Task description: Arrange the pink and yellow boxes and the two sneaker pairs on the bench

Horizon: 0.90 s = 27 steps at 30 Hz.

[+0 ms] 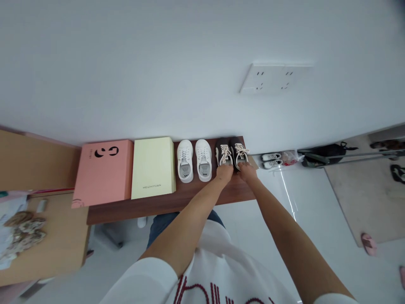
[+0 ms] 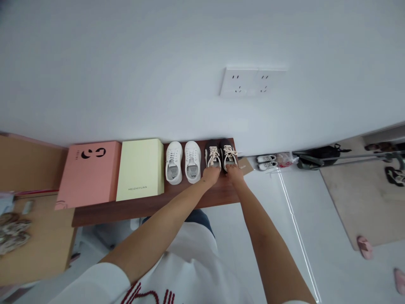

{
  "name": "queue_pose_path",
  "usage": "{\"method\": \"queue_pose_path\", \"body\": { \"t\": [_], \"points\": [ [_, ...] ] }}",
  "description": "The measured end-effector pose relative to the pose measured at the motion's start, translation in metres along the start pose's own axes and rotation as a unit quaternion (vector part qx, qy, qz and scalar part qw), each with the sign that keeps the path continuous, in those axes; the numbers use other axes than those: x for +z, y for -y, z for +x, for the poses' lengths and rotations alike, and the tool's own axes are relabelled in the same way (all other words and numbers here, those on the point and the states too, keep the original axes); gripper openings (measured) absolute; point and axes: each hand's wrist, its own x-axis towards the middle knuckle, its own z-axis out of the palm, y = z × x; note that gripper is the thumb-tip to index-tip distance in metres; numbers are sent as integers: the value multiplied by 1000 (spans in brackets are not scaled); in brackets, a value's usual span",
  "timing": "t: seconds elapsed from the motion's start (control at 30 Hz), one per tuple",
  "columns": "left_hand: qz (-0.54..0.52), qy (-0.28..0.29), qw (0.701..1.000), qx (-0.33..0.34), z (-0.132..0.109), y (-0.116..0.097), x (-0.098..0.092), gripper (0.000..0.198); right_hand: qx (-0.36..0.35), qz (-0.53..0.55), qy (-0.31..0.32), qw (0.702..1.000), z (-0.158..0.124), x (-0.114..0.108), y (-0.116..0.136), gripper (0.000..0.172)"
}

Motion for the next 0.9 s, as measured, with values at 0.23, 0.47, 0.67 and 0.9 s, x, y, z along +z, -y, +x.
{"method": "queue_pose_path", "body": {
  "t": [0.23, 0.47, 0.67, 0.9],
  "points": [
    [-23, -25, 999, 25, -12, 3, -3, 34, 2, 23, -15, 1000, -8, -3, 2, 26],
    [-49, -97, 994, 36, -37, 18, -14, 35, 5, 47, -89, 995, -25, -18, 16, 27],
    [-82, -129, 988, 20, -77, 45, -24, 33, -14, 73, -138, 988, -45, -37, 55, 26],
    [-197, -140, 969, -56, -183, 114, 2, 19, -64, 195, -71, 976, -102, -26, 136, 29]
  ]
}}
